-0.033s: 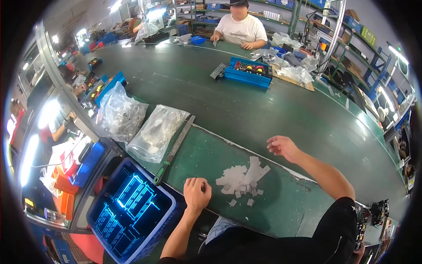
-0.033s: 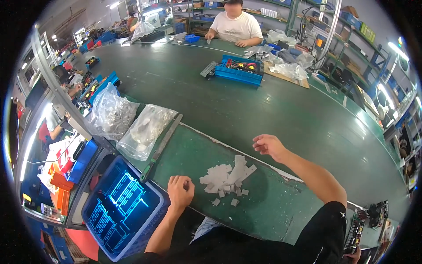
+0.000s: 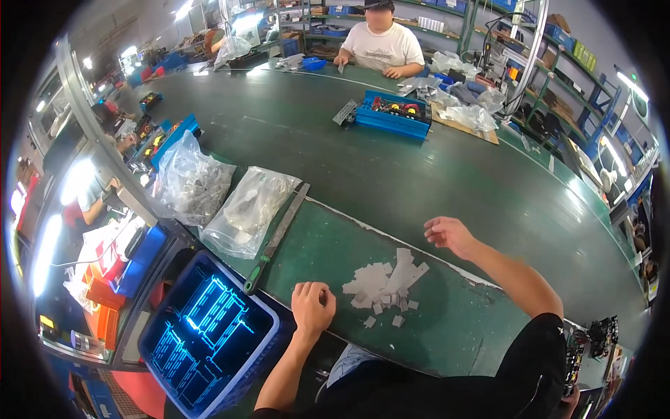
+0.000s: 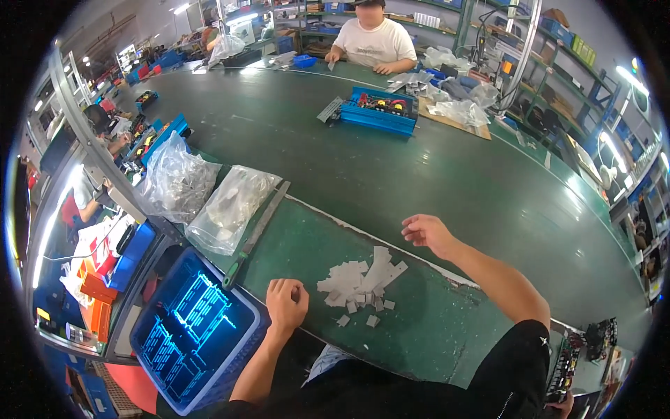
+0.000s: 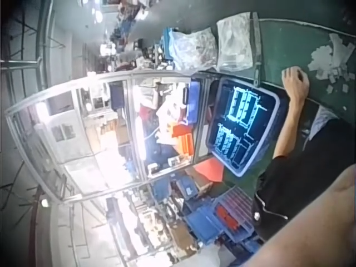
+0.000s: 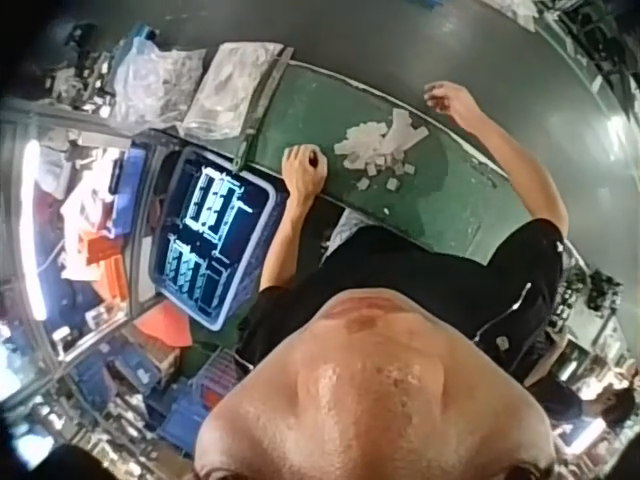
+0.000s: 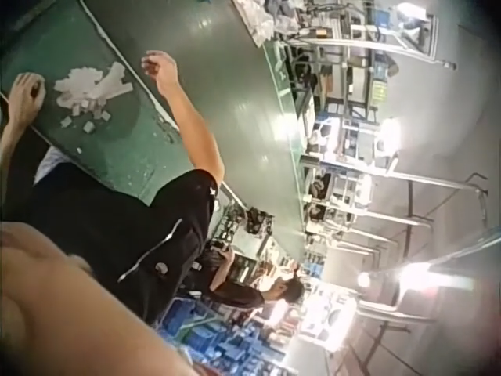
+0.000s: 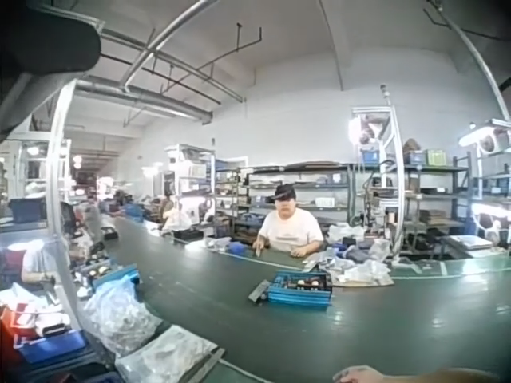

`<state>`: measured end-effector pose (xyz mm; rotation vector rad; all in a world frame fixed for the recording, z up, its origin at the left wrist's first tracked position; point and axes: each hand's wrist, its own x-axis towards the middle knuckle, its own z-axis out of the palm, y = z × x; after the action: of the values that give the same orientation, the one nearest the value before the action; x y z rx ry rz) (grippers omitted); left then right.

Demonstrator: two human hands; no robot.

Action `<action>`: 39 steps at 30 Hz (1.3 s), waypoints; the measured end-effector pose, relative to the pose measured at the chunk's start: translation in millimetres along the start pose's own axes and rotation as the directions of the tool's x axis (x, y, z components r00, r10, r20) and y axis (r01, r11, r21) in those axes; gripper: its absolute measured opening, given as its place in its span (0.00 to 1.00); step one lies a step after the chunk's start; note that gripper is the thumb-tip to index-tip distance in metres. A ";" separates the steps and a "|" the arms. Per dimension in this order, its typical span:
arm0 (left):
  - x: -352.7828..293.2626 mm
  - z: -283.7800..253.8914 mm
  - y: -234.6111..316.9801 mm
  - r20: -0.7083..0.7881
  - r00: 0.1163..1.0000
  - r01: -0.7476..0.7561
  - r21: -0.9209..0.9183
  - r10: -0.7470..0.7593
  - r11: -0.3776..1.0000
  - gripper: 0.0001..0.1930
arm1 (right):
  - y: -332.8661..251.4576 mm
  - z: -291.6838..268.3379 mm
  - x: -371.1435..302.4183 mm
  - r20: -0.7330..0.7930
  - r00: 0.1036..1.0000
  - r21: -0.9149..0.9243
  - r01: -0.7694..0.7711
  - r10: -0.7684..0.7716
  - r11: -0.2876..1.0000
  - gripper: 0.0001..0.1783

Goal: File edges of a plastic housing and assemble an electronic circuit board into the housing by connecting wires and components.

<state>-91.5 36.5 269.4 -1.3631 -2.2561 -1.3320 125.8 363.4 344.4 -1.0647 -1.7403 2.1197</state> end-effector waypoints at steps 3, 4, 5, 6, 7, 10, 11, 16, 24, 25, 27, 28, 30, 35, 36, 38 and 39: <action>3.3 1.9 5.0 0.002 1.000 0.022 -0.021 -0.022 1.000 0.05 | 12.2 -10.1 2.3 -0.057 0.998 0.043 -0.022 0.025 0.999 0.14; 4.8 3.4 5.6 0.005 1.000 0.020 -0.022 -0.020 1.000 0.05 | 16.4 -14.0 3.3 -0.060 0.998 0.046 -0.023 0.026 0.999 0.14; 5.2 2.7 7.3 0.008 1.000 0.027 -0.007 -0.027 1.000 0.05 | 19.3 -15.8 3.1 -0.078 0.996 0.062 -0.026 0.030 0.998 0.13; 5.6 2.6 8.6 0.011 0.999 0.034 0.007 -0.034 0.999 0.05 | 22.3 -18.3 2.1 -0.098 0.995 0.079 -0.028 0.036 0.996 0.13; 6.0 2.9 9.8 0.012 0.999 0.031 0.010 -0.031 0.999 0.05 | 25.8 -20.9 -0.1 -0.097 0.995 0.082 -0.026 0.034 0.996 0.13; 6.7 6.0 8.3 0.016 1.000 0.016 0.011 -0.016 1.000 0.05 | 34.9 -26.8 -3.0 -0.132 0.991 0.134 -0.018 0.036 0.991 0.13; 7.0 7.3 8.5 0.016 1.000 0.011 0.012 -0.012 1.000 0.05 | 36.6 -30.6 -5.0 -0.142 0.990 0.148 -0.004 0.026 0.989 0.13; 8.4 12.3 10.7 0.014 1.000 0.012 0.001 -0.012 1.000 0.05 | 35.0 -46.9 -13.1 -0.181 0.984 0.203 0.034 0.004 0.979 0.13; 12.0 17.8 13.5 -0.010 1.000 -0.007 -0.010 0.007 1.000 0.04 | 43.2 -70.0 -26.9 -0.179 0.984 0.313 0.035 0.023 0.949 0.14; 12.3 18.2 14.1 -0.008 1.000 -0.009 -0.012 0.009 1.000 0.04 | 44.7 -72.5 -29.6 -0.182 0.983 0.314 0.036 0.023 0.949 0.14; 10.7 14.2 13.2 -0.003 1.000 0.002 -0.011 -0.002 1.000 0.04 | 45.4 -69.7 -36.6 -0.182 0.983 0.372 0.036 0.035 0.927 0.15; 10.1 12.4 12.2 -0.004 1.000 0.003 -0.008 -0.003 1.000 0.04 | 44.9 -67.7 -40.9 -0.179 0.983 0.373 0.035 0.035 0.927 0.15; 8.7 6.4 10.1 -0.018 0.999 0.029 0.007 -0.029 1.000 0.03 | 38.0 -61.4 -41.7 -0.218 0.974 0.441 0.036 0.068 0.897 0.14; 0.8 -7.6 14.3 0.033 0.999 0.017 0.003 -0.017 1.000 0.02 | 59.9 -40.2 -98.2 -0.369 0.922 0.438 0.058 0.120 0.897 0.10; -2.7 -8.3 14.2 0.021 0.999 0.024 -0.008 -0.024 1.000 0.02 | 67.2 -39.9 -112.9 -0.368 0.925 0.418 0.071 0.097 0.906 0.10; -8.1 -4.2 10.3 -0.002 1.000 0.023 -0.048 -0.024 0.999 0.03 | 76.8 -32.4 -146.1 -0.392 0.915 0.497 0.118 0.101 0.860 0.10; -12.9 -9.2 13.1 -0.010 0.999 0.034 -0.036 -0.034 0.999 0.03 | 83.5 -29.7 -163.5 -0.414 0.908 0.451 0.147 0.061 0.881 0.11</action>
<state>-76.5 23.8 275.4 -1.3318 -2.2685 -1.3940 285.9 269.7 331.7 -1.1959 -0.9690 1.9478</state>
